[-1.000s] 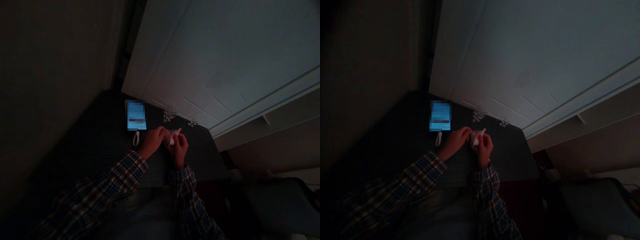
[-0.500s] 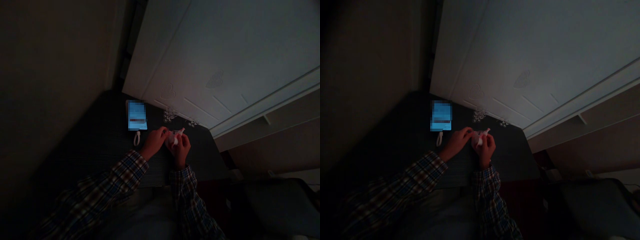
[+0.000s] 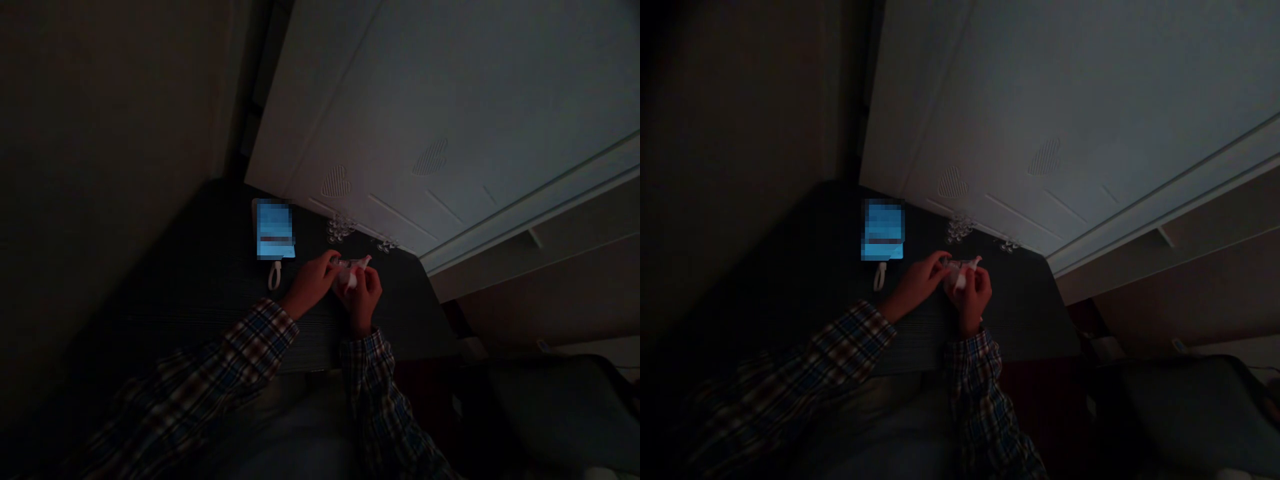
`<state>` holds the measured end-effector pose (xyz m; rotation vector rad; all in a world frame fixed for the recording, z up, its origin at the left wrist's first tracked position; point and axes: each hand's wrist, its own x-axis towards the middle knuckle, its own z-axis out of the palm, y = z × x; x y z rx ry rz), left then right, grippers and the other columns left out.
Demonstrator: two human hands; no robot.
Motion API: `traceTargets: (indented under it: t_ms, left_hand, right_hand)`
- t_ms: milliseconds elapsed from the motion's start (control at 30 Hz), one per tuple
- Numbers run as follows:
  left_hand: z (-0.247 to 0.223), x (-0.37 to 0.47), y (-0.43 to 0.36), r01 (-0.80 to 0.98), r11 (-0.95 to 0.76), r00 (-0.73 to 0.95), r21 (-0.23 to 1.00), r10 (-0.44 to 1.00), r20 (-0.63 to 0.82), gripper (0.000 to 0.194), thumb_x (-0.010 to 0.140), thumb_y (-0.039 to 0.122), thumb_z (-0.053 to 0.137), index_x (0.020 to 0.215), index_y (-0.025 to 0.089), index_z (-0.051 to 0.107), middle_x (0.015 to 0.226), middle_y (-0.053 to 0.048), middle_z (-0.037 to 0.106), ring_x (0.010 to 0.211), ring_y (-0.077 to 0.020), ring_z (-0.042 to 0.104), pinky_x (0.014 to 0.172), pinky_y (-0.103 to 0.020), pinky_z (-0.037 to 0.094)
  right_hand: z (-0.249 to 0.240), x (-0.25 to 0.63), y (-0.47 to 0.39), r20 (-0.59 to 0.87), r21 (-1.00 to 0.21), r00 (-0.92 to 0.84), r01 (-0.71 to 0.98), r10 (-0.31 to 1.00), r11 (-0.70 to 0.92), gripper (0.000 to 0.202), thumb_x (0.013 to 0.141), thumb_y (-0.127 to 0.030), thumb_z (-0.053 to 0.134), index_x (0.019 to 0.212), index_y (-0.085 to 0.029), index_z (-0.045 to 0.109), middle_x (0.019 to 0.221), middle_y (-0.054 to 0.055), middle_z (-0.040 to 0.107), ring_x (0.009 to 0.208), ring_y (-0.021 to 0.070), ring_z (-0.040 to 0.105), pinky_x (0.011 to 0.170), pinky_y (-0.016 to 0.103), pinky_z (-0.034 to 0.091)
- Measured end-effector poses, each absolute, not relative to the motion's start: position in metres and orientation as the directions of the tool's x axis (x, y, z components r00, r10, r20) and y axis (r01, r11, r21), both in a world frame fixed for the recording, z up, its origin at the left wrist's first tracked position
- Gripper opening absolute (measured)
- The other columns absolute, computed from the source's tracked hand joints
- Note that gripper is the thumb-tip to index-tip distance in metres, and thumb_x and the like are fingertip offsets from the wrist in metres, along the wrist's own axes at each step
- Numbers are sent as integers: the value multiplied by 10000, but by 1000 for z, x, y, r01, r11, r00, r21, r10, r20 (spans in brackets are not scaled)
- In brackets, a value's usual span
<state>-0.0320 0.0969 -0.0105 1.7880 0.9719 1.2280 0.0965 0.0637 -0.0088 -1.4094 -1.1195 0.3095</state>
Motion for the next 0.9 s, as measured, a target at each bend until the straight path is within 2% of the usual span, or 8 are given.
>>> traceTargets:
  t_ms: [133,300,367,467,600,733,800,900]
  left_hand:
    - [-12,-32,99,205,-420,265,884,893,363,237,849,324,465,998,180,580,737,-20,649,654,-146,598,552,-218,384]
    - [-11,-33,101,233,-390,244,891,910,335,363,875,418,380,809,156,622,713,-38,654,625,-147,590,529,-227,364]
    - [-11,-33,100,209,-381,257,901,910,326,358,879,413,371,845,156,618,727,-37,655,613,-139,587,530,-223,375]
    - [-11,-32,99,147,-379,261,914,906,333,298,861,369,428,1030,165,563,775,-26,652,603,-124,585,546,-215,400]
    - [-12,-31,98,106,-418,255,902,889,382,347,817,277,508,1151,190,478,826,-15,634,617,-111,583,571,-207,420]
    - [-11,-31,98,103,-447,268,889,873,408,273,818,240,500,1088,204,512,818,-6,630,627,-109,581,566,-201,410]
    - [-10,-32,98,126,-438,281,890,876,392,220,831,274,486,1029,197,544,767,-3,634,617,-116,581,551,-203,397]
    - [-10,-32,99,188,-428,273,884,887,371,247,838,369,472,945,176,584,679,-8,630,599,-134,580,519,-215,370]
  right_hand:
    - [-9,96,64,424,-889,513,391,746,237,300,781,-436,519,831,-147,583,676,-14,548,538,82,452,489,199,359]
    - [-9,96,64,425,-890,515,386,744,241,295,775,-433,536,822,-147,590,677,-15,554,537,82,453,481,199,351]
    - [-8,95,63,438,-885,515,391,737,253,295,776,-432,535,817,-145,591,678,-14,555,540,81,455,488,199,356]
    - [-7,94,62,441,-885,517,388,733,258,303,781,-441,520,821,-147,585,680,-17,557,533,78,453,490,202,359]
    - [-7,94,62,419,-897,530,366,737,247,305,785,-445,512,829,-150,574,670,-21,556,517,76,452,490,205,365]
    - [-9,94,63,406,-907,534,337,741,254,307,786,-446,522,847,-149,572,674,-18,547,507,74,446,463,197,355]
    - [-10,95,63,402,-907,536,341,742,246,310,787,-453,521,847,-152,573,669,-23,538,510,76,447,463,199,354]
    - [-12,98,63,391,-909,543,356,743,218,332,792,-474,498,853,-158,577,647,-35,526,489,71,427,459,203,343]
